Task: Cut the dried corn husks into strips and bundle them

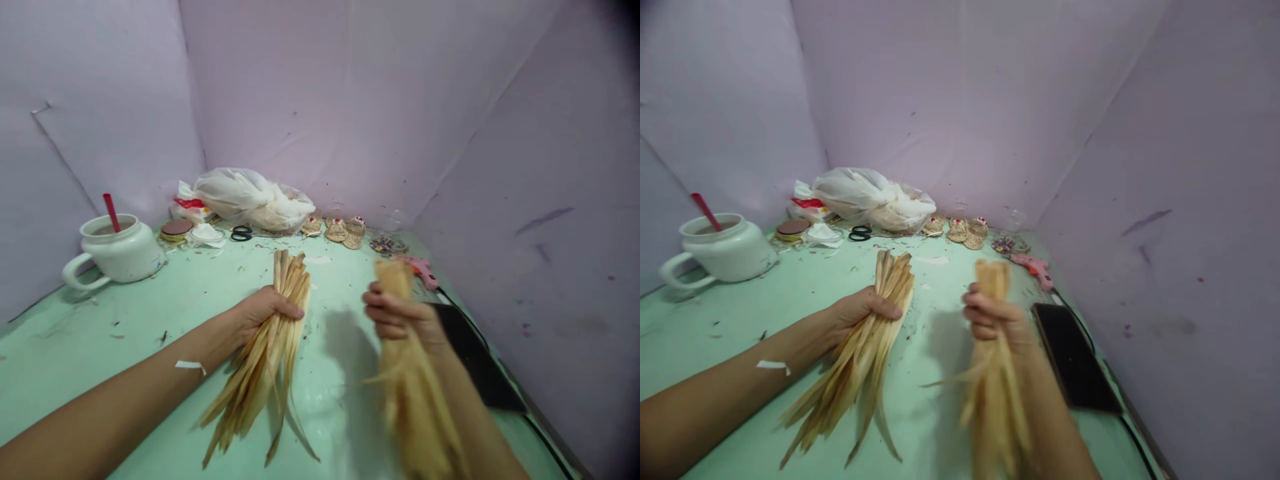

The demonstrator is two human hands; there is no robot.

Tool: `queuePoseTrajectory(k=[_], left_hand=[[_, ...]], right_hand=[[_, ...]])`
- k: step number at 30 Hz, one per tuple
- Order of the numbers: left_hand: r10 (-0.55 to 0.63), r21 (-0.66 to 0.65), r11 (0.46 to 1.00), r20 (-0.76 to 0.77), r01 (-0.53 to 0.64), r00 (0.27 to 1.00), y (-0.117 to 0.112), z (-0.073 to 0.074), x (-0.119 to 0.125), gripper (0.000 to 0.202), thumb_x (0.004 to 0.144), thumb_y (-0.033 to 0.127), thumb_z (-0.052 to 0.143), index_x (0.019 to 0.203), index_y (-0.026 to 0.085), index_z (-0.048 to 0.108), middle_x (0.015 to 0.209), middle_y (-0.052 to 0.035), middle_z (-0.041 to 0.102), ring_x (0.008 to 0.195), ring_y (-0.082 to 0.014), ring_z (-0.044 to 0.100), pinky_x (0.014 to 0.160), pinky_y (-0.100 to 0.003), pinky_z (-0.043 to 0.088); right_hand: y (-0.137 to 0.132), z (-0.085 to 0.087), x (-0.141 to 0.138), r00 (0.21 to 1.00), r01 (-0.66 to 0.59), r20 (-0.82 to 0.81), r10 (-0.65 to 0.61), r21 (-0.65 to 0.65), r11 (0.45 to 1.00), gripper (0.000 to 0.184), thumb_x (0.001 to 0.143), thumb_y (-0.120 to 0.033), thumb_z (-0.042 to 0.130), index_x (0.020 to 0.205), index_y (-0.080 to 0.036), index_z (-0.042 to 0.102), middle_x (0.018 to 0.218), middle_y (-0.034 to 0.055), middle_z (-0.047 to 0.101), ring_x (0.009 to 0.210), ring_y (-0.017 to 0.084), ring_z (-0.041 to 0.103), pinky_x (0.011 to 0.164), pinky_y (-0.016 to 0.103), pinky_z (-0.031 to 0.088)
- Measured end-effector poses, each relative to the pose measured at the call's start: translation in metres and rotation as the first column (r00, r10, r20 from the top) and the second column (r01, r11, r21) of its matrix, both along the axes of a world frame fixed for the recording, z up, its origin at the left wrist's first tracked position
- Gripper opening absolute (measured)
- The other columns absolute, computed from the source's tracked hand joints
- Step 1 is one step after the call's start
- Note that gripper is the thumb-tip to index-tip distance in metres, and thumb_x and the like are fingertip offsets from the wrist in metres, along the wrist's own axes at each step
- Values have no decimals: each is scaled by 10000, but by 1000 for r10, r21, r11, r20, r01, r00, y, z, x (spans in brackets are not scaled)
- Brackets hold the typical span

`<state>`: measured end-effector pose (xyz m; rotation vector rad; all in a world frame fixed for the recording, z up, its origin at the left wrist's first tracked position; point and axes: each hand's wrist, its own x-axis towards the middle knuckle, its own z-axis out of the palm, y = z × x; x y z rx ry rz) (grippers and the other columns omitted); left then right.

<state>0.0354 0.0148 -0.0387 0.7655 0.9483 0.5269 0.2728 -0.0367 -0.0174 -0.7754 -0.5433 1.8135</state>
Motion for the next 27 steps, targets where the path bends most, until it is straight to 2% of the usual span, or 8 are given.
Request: queuePoseTrajectory(k=[3,6,11,14,17,20,22,27], left_hand=[[-47,27,999,58,46,997,-11,3,9,263,460,68,651,722,85,635,548,-64,648,453,-165,581,437,-270,490],[-48,60,997,143,40,989,-17,6,16,349,432,38,643,780,70,658,655,-101,694,550,-201,632,535,-303,523],[9,18,1000,123,-11,992,-11,3,16,328,439,44,642,767,54,654,671,-123,695,623,-266,657,634,-399,532],[71,4,997,32,-71,997,-7,-2,13,296,448,47,642,744,46,644,651,-134,689,597,-272,654,629,-423,531],[43,57,997,70,-47,997,-6,-3,12,317,468,51,645,785,43,651,720,-154,700,628,-267,659,622,-397,534],[0,70,997,102,-8,995,-7,-3,12,317,477,52,650,794,57,663,735,-141,703,636,-237,657,552,-313,528],[6,75,997,67,-11,998,-7,-2,12,314,476,60,661,790,65,670,705,-119,700,579,-191,635,476,-248,495],[38,162,986,-5,-37,999,-9,1,13,323,441,80,670,763,64,667,609,-56,661,451,-109,534,407,-205,432]], right_hand=[[1,-23,-56,963,75,258,-72,-2,997,265,522,-170,782,713,-136,602,525,-43,529,414,29,433,318,95,270],[-1,-34,-78,950,74,301,-81,33,997,331,522,-223,781,799,-127,628,604,-3,607,472,71,509,368,139,338],[1,-31,-64,954,152,272,-126,-75,986,226,499,-158,741,671,-121,599,470,-30,553,370,61,455,368,165,361],[3,-27,-59,971,139,219,-96,-194,971,175,531,-123,668,696,-113,612,511,19,611,429,126,554,444,224,459],[4,-25,-60,982,114,178,-62,-299,947,144,577,-109,604,720,-116,610,560,65,652,500,174,621,490,261,503],[5,-25,-61,991,117,100,-93,-281,952,149,573,-84,585,708,-148,587,594,49,657,544,170,642,526,262,521],[7,-27,-60,991,121,79,-105,-248,961,139,545,-71,588,661,-146,575,604,28,644,491,129,607,477,218,500],[6,-34,-61,985,102,150,-88,-87,991,171,531,-152,710,648,-104,595,572,5,592,384,19,405,312,108,276]])
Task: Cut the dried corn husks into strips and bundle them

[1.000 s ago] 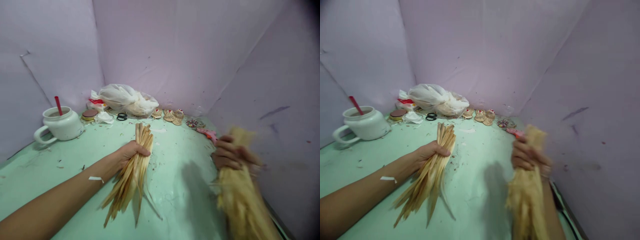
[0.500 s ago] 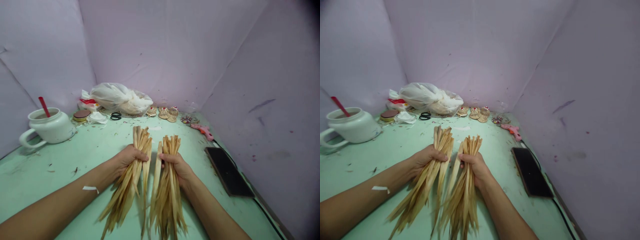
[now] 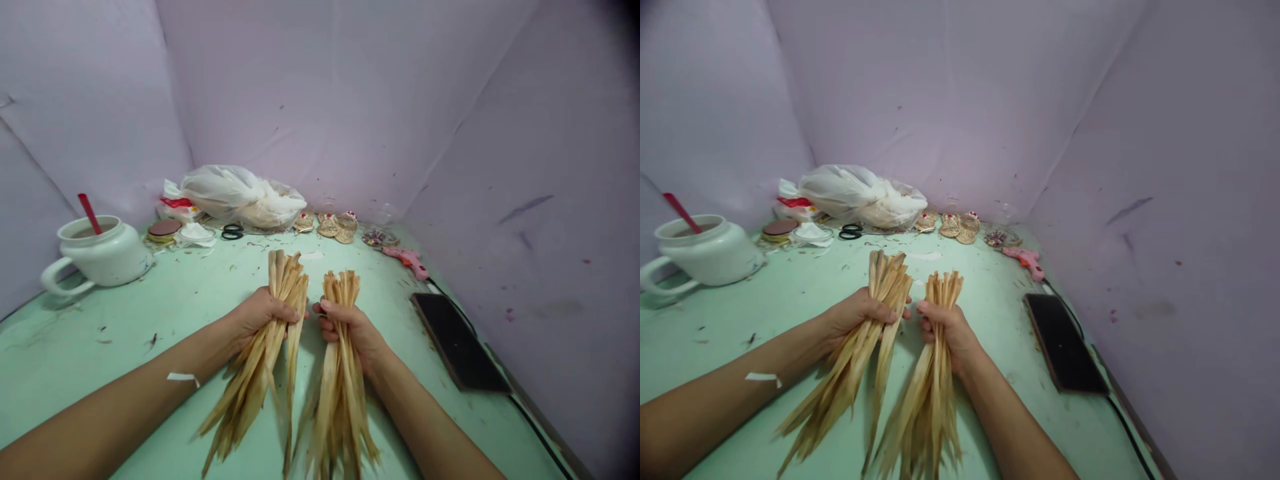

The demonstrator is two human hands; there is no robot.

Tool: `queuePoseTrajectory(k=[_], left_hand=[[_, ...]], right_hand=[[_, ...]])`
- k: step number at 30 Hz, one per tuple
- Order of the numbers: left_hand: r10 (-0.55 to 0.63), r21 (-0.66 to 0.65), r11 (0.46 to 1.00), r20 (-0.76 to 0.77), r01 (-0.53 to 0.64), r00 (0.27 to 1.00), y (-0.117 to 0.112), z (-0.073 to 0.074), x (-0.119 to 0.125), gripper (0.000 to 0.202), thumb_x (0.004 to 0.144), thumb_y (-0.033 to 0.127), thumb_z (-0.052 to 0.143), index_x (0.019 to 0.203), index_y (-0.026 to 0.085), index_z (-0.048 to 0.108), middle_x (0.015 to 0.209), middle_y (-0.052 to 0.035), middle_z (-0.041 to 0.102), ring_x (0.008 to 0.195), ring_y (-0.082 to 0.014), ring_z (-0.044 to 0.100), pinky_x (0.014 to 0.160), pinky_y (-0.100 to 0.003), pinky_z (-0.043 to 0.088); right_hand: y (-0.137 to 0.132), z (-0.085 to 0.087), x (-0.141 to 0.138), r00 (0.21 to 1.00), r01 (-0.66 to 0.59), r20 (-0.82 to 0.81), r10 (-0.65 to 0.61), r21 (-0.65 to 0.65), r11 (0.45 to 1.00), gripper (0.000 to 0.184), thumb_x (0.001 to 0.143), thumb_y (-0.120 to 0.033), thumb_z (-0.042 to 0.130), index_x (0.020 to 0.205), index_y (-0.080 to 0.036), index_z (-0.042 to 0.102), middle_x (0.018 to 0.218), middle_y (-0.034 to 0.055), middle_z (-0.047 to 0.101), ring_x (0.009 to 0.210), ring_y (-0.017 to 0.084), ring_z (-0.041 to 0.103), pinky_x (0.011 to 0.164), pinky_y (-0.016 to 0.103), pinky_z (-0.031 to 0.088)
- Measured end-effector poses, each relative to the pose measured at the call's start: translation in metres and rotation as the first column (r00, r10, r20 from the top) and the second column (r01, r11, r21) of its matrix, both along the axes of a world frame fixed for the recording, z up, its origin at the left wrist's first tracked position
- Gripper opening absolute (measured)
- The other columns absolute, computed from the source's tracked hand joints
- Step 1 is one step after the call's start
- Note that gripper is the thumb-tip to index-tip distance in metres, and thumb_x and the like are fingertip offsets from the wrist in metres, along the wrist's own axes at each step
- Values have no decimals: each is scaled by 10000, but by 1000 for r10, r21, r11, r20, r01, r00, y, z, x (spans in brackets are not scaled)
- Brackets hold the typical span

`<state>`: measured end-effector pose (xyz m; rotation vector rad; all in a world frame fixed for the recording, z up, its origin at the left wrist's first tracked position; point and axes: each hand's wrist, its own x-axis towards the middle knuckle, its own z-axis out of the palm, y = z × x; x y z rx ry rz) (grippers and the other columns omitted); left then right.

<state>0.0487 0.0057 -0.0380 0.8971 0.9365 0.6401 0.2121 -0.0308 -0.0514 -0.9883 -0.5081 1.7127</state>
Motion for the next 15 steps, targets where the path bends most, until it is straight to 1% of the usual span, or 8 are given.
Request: queuePoseTrajectory(k=[2,4,6,8,10,11,13,15], left_hand=[[-2,31,1000,27,2,1000,-2,0,1,380,437,79,657,818,79,661,641,-53,668,472,-120,546,406,-209,427],[-31,46,999,54,29,998,-5,0,3,408,444,84,644,851,83,655,672,-70,679,506,-144,569,406,-214,423],[-62,49,997,77,58,995,-7,-1,5,369,446,83,631,814,72,654,661,-88,679,532,-166,586,423,-226,433],[-70,59,996,110,64,991,-8,-2,6,318,443,74,617,759,66,653,641,-95,677,554,-184,603,485,-259,471],[-34,58,998,111,28,993,-8,-4,6,299,440,64,603,734,62,655,641,-100,681,570,-201,617,546,-296,497],[-2,54,999,90,-2,996,-7,-4,6,303,439,62,602,737,60,659,645,-102,683,569,-207,620,553,-307,502],[60,43,997,31,-61,998,-5,-6,5,327,440,65,614,763,60,665,653,-101,687,548,-210,618,525,-312,499],[80,34,996,18,-80,997,-4,-7,4,358,436,69,639,792,61,665,672,-103,690,557,-220,622,528,-324,504]], right_hand=[[-2,-3,-3,994,11,104,-17,55,998,228,514,-190,754,655,-103,597,500,-18,544,392,23,391,324,108,259],[-3,-4,-6,981,10,191,-22,65,998,257,488,-189,764,665,-104,598,458,-32,509,402,38,404,331,118,251],[-4,-4,-9,972,-1,234,-13,60,998,260,471,-172,750,670,-107,595,460,-27,516,407,50,419,333,130,243],[-5,-3,-11,968,-9,251,-7,62,998,243,468,-162,729,658,-111,587,468,-24,524,407,54,424,338,140,244],[-5,-2,-11,960,6,279,-24,65,998,208,473,-161,712,622,-113,574,458,-25,517,403,56,426,344,147,254],[-5,-1,-10,955,19,295,-38,67,998,195,479,-161,705,614,-114,572,458,-23,520,405,58,431,347,149,261],[-5,-1,-8,944,46,322,-65,67,997,182,486,-158,695,615,-115,575,471,-17,532,416,67,445,354,155,275],[-4,-2,-7,938,65,336,-83,66,996,185,485,-156,692,628,-121,579,488,-15,542,434,81,465,361,165,293]])
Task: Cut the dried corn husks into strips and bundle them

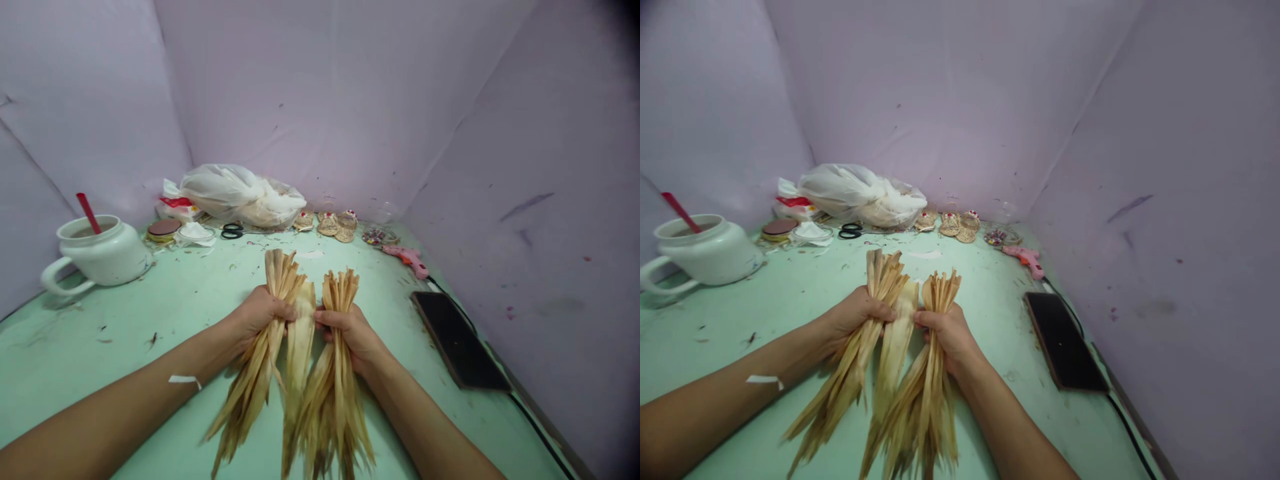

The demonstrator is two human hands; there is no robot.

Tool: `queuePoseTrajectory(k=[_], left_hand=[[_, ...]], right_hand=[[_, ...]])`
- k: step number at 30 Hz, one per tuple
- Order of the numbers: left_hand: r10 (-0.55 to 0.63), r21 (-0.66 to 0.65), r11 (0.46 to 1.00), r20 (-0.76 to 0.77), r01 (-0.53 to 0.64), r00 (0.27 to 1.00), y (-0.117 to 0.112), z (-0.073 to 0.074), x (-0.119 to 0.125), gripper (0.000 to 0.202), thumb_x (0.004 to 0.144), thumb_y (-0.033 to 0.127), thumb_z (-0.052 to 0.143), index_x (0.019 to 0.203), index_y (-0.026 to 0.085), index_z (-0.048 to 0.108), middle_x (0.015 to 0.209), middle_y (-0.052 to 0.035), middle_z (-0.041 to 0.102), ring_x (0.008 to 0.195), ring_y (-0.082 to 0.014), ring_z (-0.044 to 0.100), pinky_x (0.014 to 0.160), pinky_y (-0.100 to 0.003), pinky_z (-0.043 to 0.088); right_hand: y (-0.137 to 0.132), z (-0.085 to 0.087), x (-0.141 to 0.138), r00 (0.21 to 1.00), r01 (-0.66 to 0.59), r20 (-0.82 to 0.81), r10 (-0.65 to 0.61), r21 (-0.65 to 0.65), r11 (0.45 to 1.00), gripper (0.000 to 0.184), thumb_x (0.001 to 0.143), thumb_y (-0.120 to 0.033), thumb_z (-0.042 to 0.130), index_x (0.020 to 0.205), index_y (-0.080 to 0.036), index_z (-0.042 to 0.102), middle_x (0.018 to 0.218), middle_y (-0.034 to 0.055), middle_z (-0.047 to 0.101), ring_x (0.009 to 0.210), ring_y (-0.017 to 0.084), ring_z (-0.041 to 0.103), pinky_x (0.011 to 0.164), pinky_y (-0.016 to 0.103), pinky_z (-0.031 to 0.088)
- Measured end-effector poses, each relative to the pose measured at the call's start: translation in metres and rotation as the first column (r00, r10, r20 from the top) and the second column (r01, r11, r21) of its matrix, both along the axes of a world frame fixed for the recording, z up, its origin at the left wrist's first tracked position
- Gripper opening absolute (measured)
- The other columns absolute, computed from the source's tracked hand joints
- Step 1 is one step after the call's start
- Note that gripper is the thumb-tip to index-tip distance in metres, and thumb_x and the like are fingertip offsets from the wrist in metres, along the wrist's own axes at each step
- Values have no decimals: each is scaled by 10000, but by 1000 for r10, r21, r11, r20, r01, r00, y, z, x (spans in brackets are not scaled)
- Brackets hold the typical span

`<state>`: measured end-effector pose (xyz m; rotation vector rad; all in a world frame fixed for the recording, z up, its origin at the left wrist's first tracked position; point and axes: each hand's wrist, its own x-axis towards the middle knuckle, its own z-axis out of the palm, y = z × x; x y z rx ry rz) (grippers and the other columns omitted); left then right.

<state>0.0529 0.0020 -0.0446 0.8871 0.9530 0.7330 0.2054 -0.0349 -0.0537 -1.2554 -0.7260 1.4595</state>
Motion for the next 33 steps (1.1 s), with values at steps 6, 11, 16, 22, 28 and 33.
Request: queuePoseTrajectory(k=[6,11,16,22,28,33], left_hand=[[-105,24,994,136,103,985,-4,0,1,379,495,121,703,866,59,656,753,-120,697,653,-237,641,656,-377,519],[-135,63,990,126,128,983,-7,-2,2,341,518,95,665,857,66,652,724,-121,688,669,-265,642,667,-416,515],[-96,99,991,66,89,993,-9,-3,3,249,499,72,629,746,76,653,635,-95,669,602,-249,631,608,-394,519],[-55,81,995,34,52,998,-11,2,7,237,453,51,572,675,85,650,582,-70,650,524,-198,597,531,-321,497],[-31,97,995,13,30,999,-11,-1,7,241,434,66,586,669,104,629,565,-39,622,571,-217,601,564,-343,497],[-10,72,997,17,8,1000,-11,-2,9,303,411,56,620,709,110,623,595,-22,622,608,-220,608,565,-327,496]], right_hand=[[-3,-2,-3,999,-3,35,2,21,1000,227,497,-151,696,698,-132,591,554,-30,543,457,75,452,387,178,313],[-7,-1,-6,998,-68,8,68,74,995,256,523,-194,720,735,-130,591,583,-28,546,475,72,443,415,186,330],[-8,2,-8,996,-87,33,85,77,993,249,510,-224,744,666,-137,571,516,-37,522,420,66,402,393,198,313],[-8,8,-10,995,-80,66,75,77,994,172,481,-184,708,549,-155,552,443,-29,516,407,98,445,402,222,357],[-9,5,-13,985,-61,165,42,110,992,120,488,-114,632,553,-163,543,462,-33,524,434,110,456,414,223,374],[-9,3,-17,968,10,247,-48,156,988,172,488,-68,572,638,-152,580,581,-29,574,529,120,498,476,218,417]])
